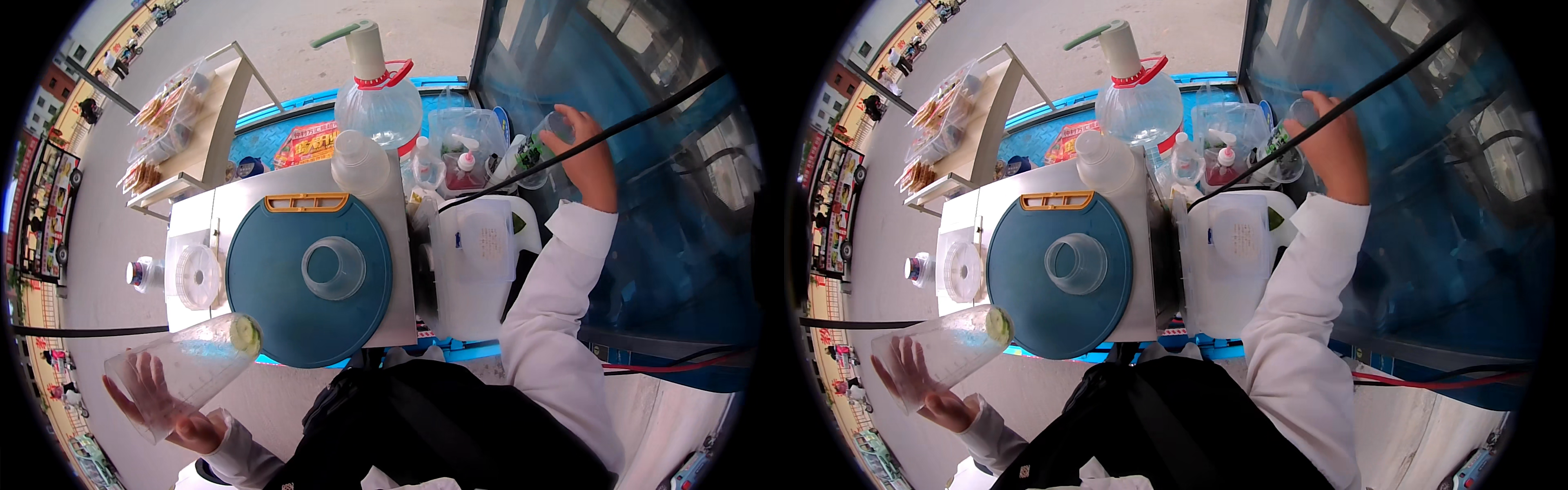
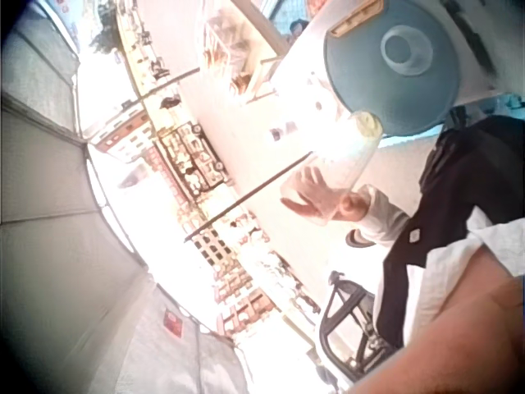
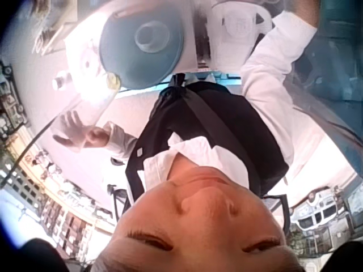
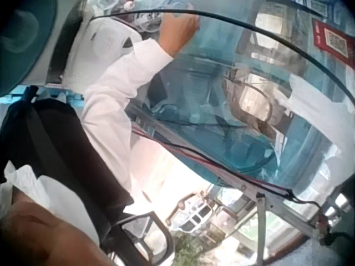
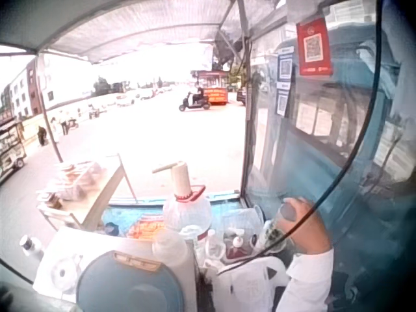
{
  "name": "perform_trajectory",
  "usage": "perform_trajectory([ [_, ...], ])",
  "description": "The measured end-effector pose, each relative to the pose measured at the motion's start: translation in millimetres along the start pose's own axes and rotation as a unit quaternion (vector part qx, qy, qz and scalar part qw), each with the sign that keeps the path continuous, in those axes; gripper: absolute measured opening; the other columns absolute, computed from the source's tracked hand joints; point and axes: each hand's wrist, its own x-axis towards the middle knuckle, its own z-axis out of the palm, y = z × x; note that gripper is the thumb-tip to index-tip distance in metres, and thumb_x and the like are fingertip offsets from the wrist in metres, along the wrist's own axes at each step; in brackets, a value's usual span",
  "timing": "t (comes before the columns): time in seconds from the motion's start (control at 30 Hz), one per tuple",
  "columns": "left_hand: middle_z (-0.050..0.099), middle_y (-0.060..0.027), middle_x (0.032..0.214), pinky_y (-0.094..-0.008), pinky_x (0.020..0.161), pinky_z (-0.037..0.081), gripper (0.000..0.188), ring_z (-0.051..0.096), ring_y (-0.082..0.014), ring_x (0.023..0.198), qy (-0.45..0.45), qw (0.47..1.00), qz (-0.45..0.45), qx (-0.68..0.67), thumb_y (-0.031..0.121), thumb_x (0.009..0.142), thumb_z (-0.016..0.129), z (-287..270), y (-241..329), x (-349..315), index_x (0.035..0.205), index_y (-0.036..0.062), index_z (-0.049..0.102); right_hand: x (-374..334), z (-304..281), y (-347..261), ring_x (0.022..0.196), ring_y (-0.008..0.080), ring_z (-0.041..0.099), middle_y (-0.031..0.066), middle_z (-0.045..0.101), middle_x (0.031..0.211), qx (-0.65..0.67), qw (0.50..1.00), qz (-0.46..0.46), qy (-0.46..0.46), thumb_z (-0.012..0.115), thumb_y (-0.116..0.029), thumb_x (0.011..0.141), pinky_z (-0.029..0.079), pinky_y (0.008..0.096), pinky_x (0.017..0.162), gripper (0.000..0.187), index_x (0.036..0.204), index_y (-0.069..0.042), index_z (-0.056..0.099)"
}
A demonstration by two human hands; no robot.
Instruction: The person prepares a drink at a street food cart. They use a manual pump to add a green ingredient into a plastic cup, then add a red syrup and water from a large dispenser. The person handles a blue lid and a metal tray during the process.
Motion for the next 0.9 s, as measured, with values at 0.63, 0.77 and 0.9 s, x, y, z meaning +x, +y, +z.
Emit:
perform_trajectory([
  [0.63,0.055,-0.0260,0.128,-0.0579,0.093,0.048,0.115,0.056,-0.0418,0.116,-0.025,1.000,0.010,0.002,0.087,0.072,0.044,7,-4,0,0.147,0.0027,0.024,-75,65,55,0.107,0.0362,0.052,0.0137,0.057,0.113,-0.069,0.994,0.063,-0.052,0.073,-0.011,0.069,0.046,0.0431,0.092,0.047,0.114,-0.009,0.057],
  [0.77,0.054,-0.0276,0.128,-0.0590,0.093,0.048,0.116,0.056,-0.0431,0.116,-0.021,1.000,0.002,-0.002,0.087,0.069,0.048,8,-6,-1,0.148,0.0054,0.024,-72,70,57,0.109,0.0361,0.051,0.0139,0.056,0.116,-0.064,0.993,0.075,-0.067,0.074,-0.014,0.070,0.046,0.0429,0.093,0.051,0.118,-0.009,0.057],
  [0.9,0.052,-0.0292,0.129,-0.0600,0.092,0.048,0.118,0.056,-0.0441,0.115,-0.027,1.000,-0.003,-0.009,0.088,0.066,0.050,7,-6,-1,0.148,0.0073,0.025,-72,74,65,0.112,0.0356,0.050,0.0143,0.054,0.120,-0.076,0.994,0.068,-0.040,0.076,-0.018,0.072,0.046,0.0427,0.093,0.054,0.122,-0.008,0.057],
])
